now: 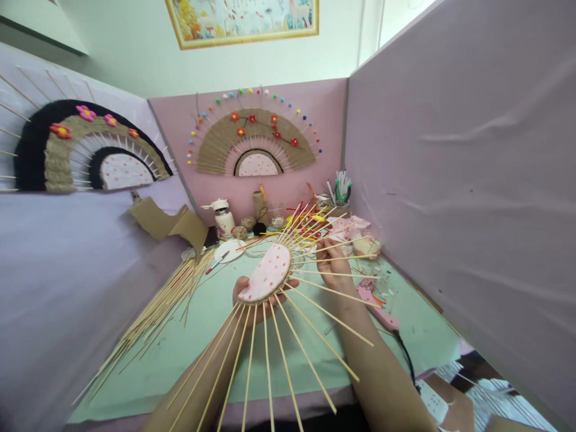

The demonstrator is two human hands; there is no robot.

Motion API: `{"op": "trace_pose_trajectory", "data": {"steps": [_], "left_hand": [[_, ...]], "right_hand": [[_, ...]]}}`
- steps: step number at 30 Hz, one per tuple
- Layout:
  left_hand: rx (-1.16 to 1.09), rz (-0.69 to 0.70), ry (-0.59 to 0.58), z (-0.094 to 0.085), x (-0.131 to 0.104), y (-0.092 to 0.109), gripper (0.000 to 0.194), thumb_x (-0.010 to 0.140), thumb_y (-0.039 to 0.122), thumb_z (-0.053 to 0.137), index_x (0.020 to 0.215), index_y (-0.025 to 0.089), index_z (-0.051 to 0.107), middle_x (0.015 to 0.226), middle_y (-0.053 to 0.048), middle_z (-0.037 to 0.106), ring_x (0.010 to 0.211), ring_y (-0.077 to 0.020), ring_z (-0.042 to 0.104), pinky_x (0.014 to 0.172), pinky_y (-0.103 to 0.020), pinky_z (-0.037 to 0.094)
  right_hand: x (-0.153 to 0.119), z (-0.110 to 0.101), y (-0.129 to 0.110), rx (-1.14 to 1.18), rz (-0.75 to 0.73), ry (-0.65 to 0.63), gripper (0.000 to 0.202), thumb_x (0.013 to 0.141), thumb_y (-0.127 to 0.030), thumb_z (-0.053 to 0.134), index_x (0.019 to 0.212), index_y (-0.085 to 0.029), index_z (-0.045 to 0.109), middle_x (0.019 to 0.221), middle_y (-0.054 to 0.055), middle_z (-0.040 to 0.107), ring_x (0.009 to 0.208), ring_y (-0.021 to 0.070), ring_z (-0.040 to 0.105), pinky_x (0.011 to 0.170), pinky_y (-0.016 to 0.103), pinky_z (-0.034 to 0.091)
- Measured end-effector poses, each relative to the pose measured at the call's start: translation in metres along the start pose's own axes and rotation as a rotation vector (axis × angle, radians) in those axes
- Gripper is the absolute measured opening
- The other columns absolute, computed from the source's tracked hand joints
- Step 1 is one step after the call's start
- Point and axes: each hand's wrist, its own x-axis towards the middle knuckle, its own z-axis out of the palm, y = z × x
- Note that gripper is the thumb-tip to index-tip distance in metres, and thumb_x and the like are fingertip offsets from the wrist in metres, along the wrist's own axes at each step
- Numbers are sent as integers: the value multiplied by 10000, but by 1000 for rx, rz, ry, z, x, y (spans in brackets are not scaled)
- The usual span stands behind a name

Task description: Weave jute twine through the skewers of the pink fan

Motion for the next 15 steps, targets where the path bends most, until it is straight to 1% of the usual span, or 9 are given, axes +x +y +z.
{"op": "trace_pose_trajectory", "data": {"steps": [3,6,8,11,15], "left_hand": [[-49,-38,-36,4,0,-1,845,639,476,463,1377,124,251,1278,-182,479,655,-169,559,569,-295,391],[-37,1,-38,9,0,0,868,639,596,437,1357,130,290,1285,-185,463,675,-162,540,575,-287,377],[-35,13,-40,12,-1,1,864,649,638,402,1331,112,330,1276,-192,461,689,-158,528,580,-285,371],[-37,27,-44,16,0,3,831,657,624,395,1294,90,379,1251,-196,476,706,-159,516,587,-284,367],[-30,36,-20,17,1,4,786,617,548,460,1280,127,416,1223,-179,510,707,-172,519,588,-293,368]], "right_hand": [[-1,2,-2,26,12,3,190,738,3,568,642,-160,562,593,-37,637,536,43,621,570,85,541],[-2,2,-4,55,9,-11,185,745,-6,570,662,-171,561,603,-44,650,535,43,623,551,88,538],[-2,2,-6,68,8,-20,172,751,-18,574,672,-171,560,590,-53,648,518,40,618,534,91,536],[-4,2,-9,76,19,-26,160,770,-26,554,690,-164,572,586,-42,652,528,43,624,530,91,532],[-4,1,-11,81,31,-27,149,760,-33,572,699,-168,588,606,-39,663,545,45,630,544,95,537]]}}
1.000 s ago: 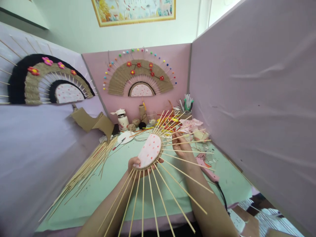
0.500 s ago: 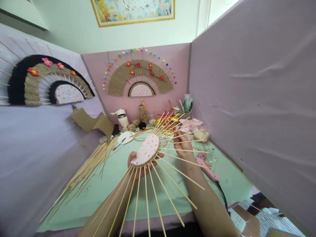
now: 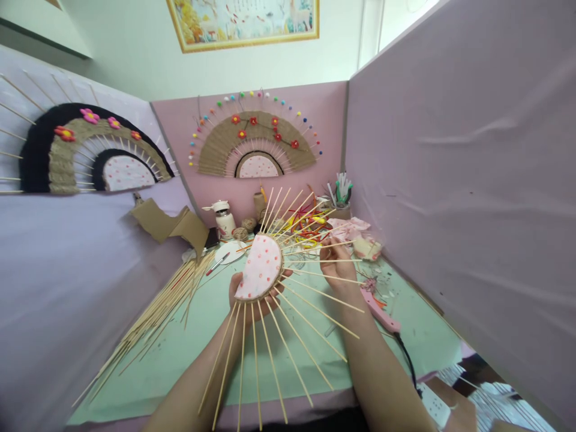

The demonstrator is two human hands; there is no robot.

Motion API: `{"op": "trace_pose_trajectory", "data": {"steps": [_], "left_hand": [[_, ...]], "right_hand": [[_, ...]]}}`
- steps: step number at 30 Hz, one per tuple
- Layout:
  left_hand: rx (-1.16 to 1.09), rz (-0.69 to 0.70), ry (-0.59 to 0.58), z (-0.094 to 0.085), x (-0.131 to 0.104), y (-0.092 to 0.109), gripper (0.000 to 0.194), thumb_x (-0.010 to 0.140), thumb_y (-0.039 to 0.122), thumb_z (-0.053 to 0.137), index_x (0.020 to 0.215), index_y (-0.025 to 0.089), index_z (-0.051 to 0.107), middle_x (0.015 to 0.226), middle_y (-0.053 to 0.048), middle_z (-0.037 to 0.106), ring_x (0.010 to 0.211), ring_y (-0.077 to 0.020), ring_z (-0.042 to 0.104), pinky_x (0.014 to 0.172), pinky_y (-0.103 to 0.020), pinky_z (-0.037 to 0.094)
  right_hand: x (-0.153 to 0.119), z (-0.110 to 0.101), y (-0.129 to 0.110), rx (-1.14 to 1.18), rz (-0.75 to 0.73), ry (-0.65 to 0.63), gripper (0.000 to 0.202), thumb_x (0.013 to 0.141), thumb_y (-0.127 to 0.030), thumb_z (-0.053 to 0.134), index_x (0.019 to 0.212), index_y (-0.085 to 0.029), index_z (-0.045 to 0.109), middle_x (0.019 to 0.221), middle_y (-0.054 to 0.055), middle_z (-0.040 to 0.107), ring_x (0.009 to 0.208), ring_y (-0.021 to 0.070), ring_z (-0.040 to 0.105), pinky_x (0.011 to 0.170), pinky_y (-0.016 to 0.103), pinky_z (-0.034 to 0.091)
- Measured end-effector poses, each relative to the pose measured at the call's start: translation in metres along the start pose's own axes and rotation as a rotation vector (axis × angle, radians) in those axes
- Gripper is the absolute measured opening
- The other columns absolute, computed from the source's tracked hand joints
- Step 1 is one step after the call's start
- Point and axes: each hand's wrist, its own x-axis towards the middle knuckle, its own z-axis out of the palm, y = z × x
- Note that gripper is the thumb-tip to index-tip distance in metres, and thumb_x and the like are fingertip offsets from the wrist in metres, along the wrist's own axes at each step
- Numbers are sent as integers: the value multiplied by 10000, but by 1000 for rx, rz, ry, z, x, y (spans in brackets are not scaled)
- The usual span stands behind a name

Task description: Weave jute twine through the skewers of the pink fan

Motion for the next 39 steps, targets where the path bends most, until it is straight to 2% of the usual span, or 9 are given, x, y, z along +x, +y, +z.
{"op": "trace_pose_trajectory", "data": {"steps": [7,12,18,21,28,34,39], "left_hand": [[-34,26,50,-4,-1,2,773,615,511,485,1294,149,406,1218,-167,520,722,-187,533,593,-304,372],[-92,61,71,-2,-2,6,753,628,461,492,1308,157,384,1234,-146,505,723,-160,525,584,-268,386],[-86,169,96,2,-2,16,709,651,428,493,1308,189,377,1280,-114,475,739,-148,520,609,-261,410],[-83,211,108,2,-4,22,689,667,405,493,1301,162,376,1282,-125,473,772,-147,519,646,-257,417],[-86,239,135,-1,-6,30,605,721,371,425,1277,133,401,1257,-113,491,812,-149,523,707,-253,425],[-6,174,165,-2,-4,30,620,695,360,446,1275,145,413,1245,-127,505,783,-160,548,684,-272,427],[14,141,132,4,-6,25,613,703,393,409,1259,135,428,1260,-110,498,751,-146,547,653,-255,413]], "right_hand": [[2,-3,-2,-6,13,0,123,721,-78,631,683,-178,571,579,-61,637,499,44,599,488,112,532],[-1,-1,-5,-6,3,-124,151,695,-116,656,657,-175,522,557,-77,567,421,12,481,395,96,438],[-3,1,-1,-166,-271,-246,172,634,-154,705,738,-195,575,587,-75,542,521,37,499,537,169,457],[-5,3,1,-256,-396,-271,190,620,-161,709,773,-202,604,656,-59,568,582,46,518,563,173,434],[-13,8,-2,-269,-567,-275,184,620,-151,686,782,-206,620,687,-47,590,628,57,531,627,184,428],[-9,6,-8,-214,-564,-253,161,620,-139,678,746,-217,615,681,-53,606,632,58,555,623,182,454],[0,0,-11,-116,-382,-139,163,617,-104,685,724,-192,601,688,-44,646,618,55,580,601,175,485]]}}
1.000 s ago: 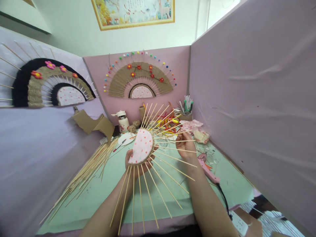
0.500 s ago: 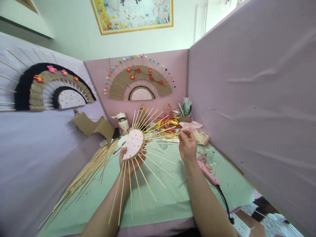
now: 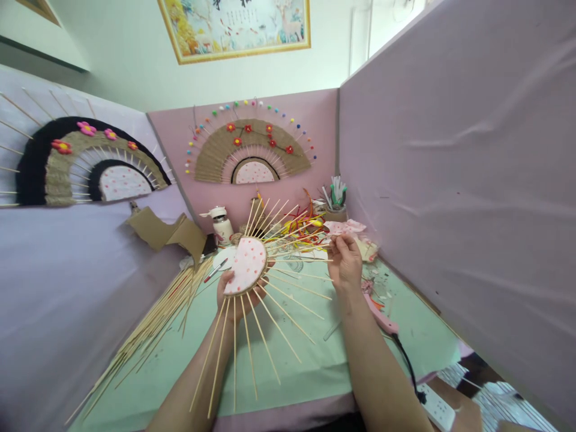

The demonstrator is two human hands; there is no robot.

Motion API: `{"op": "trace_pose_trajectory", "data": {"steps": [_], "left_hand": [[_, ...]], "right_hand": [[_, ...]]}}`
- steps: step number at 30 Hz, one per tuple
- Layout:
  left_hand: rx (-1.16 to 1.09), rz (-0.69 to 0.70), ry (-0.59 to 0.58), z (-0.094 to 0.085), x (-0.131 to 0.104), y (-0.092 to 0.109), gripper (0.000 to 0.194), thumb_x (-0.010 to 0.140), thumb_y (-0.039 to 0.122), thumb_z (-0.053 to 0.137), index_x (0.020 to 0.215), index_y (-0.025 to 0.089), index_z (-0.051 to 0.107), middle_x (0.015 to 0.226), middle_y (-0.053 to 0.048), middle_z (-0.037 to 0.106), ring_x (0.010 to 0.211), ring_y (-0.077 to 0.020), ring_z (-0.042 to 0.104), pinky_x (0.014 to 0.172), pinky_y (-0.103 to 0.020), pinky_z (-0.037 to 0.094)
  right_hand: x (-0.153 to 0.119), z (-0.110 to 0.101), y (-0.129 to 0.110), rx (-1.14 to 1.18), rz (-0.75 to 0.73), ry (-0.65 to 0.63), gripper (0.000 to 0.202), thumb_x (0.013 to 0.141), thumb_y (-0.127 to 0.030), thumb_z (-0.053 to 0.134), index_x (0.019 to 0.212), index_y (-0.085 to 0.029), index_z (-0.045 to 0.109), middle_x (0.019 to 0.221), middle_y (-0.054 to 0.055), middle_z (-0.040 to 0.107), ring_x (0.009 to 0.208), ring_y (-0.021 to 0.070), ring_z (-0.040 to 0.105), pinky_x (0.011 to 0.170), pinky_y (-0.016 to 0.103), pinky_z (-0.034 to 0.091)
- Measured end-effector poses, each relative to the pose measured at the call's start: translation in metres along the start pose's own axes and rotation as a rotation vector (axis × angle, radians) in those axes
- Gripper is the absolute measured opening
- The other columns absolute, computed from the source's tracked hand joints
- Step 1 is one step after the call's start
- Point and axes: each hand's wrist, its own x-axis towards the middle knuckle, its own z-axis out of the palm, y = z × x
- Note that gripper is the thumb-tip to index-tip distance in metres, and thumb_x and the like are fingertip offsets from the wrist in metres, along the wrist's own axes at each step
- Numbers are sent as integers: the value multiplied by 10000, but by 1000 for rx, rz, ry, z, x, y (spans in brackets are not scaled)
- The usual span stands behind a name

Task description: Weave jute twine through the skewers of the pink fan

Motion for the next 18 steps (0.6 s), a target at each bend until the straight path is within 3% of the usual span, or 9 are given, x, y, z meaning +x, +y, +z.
{"op": "trace_pose_trajectory", "data": {"steps": [8,18], "left_hand": [[1,-90,-37,-2,0,-7,729,628,397,460,1297,122,372,1281,-138,471,729,-148,528,600,-256,404],[-9,-176,-113,-8,-3,-16,792,615,442,466,1329,126,335,1182,-163,545,672,-174,544,540,-285,395]], "right_hand": [[6,-10,9,-38,217,67,196,617,-60,686,712,-179,563,653,-46,644,523,42,567,506,136,485],[0,-7,19,-288,180,25,165,616,-147,708,700,-187,571,613,-43,644,480,48,535,456,144,444]]}}
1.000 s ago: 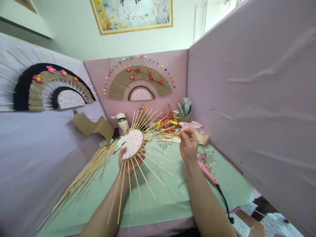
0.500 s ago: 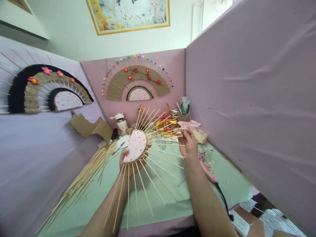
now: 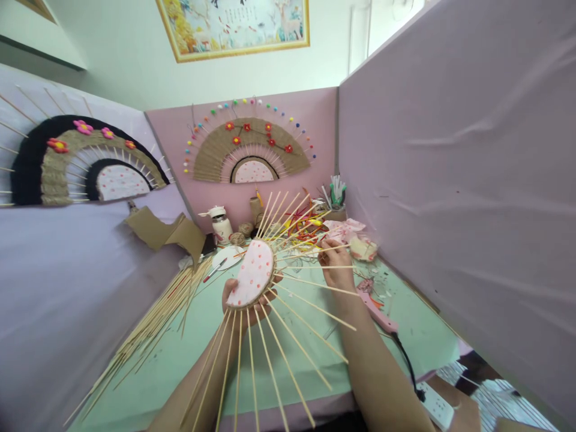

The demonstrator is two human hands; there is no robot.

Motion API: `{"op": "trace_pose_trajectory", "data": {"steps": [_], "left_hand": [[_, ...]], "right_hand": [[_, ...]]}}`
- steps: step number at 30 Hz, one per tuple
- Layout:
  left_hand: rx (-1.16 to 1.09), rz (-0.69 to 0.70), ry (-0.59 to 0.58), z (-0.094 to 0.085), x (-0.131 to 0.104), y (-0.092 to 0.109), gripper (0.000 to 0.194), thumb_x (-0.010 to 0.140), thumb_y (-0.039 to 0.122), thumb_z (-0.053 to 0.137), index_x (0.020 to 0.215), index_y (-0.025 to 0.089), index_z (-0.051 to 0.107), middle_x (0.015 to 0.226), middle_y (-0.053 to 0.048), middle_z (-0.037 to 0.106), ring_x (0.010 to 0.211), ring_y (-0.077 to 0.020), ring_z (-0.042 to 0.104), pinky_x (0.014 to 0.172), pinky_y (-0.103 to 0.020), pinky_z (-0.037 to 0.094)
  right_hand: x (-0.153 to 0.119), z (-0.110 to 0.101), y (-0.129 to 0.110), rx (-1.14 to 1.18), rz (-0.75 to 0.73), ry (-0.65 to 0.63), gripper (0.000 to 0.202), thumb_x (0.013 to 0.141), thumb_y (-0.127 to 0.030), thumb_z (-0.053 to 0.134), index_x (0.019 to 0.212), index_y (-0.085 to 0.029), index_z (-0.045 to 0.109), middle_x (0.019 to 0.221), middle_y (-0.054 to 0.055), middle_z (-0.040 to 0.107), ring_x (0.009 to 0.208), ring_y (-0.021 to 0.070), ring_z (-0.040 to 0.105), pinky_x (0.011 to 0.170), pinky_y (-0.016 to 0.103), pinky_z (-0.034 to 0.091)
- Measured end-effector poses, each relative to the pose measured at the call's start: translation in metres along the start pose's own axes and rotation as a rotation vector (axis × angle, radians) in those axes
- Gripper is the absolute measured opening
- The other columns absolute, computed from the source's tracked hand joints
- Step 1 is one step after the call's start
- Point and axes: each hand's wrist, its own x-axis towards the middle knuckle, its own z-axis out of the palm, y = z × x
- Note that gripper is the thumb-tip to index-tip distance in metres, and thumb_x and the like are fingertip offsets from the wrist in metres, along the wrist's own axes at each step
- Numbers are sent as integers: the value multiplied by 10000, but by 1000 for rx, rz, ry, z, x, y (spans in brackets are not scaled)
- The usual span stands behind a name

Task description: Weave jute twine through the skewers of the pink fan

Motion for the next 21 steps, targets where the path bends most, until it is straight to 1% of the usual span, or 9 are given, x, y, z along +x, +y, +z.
{"op": "trace_pose_trajectory", "data": {"steps": [3,6,8,11,14,16,19,21], "left_hand": [[30,-65,-13,-2,0,-8,783,630,434,456,1340,132,318,1187,-181,543,647,-191,555,550,-317,414],[81,-107,-15,-2,0,-15,765,633,406,446,1336,128,322,1157,-191,563,645,-210,567,572,-353,431],[58,-152,-45,1,0,-18,768,634,417,442,1324,96,335,1131,-202,576,609,-187,554,545,-329,422],[-2,-201,-78,7,0,-16,770,646,459,434,1294,48,374,1075,-204,603,552,-137,510,464,-256,368],[18,-166,-86,7,1,-10,728,668,466,438,1269,55,419,1064,-188,613,555,-125,498,416,-217,317],[40,-122,-89,3,2,-6,685,690,443,448,1269,77,429,1100,-189,602,556,-125,502,420,-222,332],[30,-65,-47,-7,3,-1,659,708,407,462,1293,109,410,1141,-192,584,547,-116,500,439,-231,373],[29,-61,-2,-11,4,0,658,707,393,467,1309,137,394,1154,-173,580,540,-109,496,421,-222,372]], "right_hand": [[-4,3,9,-172,-54,-39,135,598,-132,707,666,-176,600,560,-42,630,432,41,474,394,137,362],[-7,6,17,-277,-89,-43,134,576,-106,716,651,-172,626,540,-45,626,429,41,442,383,145,315],[-8,6,18,-330,-105,-36,129,578,-108,716,646,-178,631,542,-47,628,439,48,444,398,157,316],[-6,5,17,-368,-95,-40,119,589,-111,704,632,-195,631,532,-44,623,457,68,464,433,188,339],[-6,3,17,-404,-81,-84,126,589,-108,698,617,-215,638,570,-35,638,503,94,490,478,218,354],[-7,4,17,-427,-106,-100,116,601,-116,689,637,-219,653,601,-34,644,553,111,507,529,230,373],[-10,8,16,-425,-157,-86,81,644,-142,659,677,-216,665,644,-36,647,668,134,541,649,239,403],[-14,11,14,-416,-182,-114,58,674,-163,644,676,-218,661,710,-33,662,746,138,559,735,242,406]]}}
